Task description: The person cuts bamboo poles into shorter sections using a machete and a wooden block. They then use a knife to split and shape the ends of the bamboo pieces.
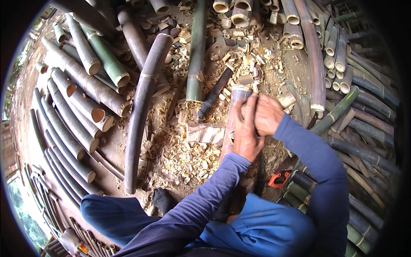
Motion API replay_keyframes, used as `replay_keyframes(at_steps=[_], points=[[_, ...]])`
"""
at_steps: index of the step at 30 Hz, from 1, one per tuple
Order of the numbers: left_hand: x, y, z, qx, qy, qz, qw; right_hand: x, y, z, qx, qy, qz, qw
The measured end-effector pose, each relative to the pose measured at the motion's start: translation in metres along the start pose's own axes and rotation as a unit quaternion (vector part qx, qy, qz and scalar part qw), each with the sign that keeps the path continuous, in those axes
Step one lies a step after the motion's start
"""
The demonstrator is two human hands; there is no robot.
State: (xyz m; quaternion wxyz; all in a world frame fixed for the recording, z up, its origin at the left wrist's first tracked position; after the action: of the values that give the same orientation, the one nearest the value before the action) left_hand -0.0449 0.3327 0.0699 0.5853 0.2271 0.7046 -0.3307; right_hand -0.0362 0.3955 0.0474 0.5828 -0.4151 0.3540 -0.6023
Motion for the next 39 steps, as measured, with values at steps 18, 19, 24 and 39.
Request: replay_keyframes(at_steps=[18, 19, 24, 39], points=[[0.022, 0.073, 0.094, 0.779, 0.044, -0.211, 0.589, 0.106, 0.154, 0.114, -0.043, 0.126, -0.567, 0.813], [0.019, 0.080, 0.077, 0.678, 0.039, -0.187, 0.710, 0.087, 0.171, 0.115, -0.036, 0.130, -0.557, 0.820], [-0.012, 0.022, 0.048, 0.124, -0.054, -0.005, 0.991, 0.033, 0.033, 0.063, 0.098, 0.001, -0.161, 0.982], [-0.027, -0.028, 0.068, 0.362, 0.098, -0.198, 0.906, 0.138, 0.123, 0.088, -0.154, 0.270, -0.882, 0.353]])
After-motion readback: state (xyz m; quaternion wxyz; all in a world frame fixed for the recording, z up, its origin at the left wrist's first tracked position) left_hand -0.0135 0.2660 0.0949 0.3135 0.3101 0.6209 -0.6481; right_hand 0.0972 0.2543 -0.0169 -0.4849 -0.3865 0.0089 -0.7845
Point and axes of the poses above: each hand's wrist, its own z-axis away from the middle knuckle, its own y-axis out of the palm, x = y × z, the point moved 9 cm from there along -z, towards the middle knuckle, and after that the axes turned 6 degrees about -z, right-handed, at the moved point
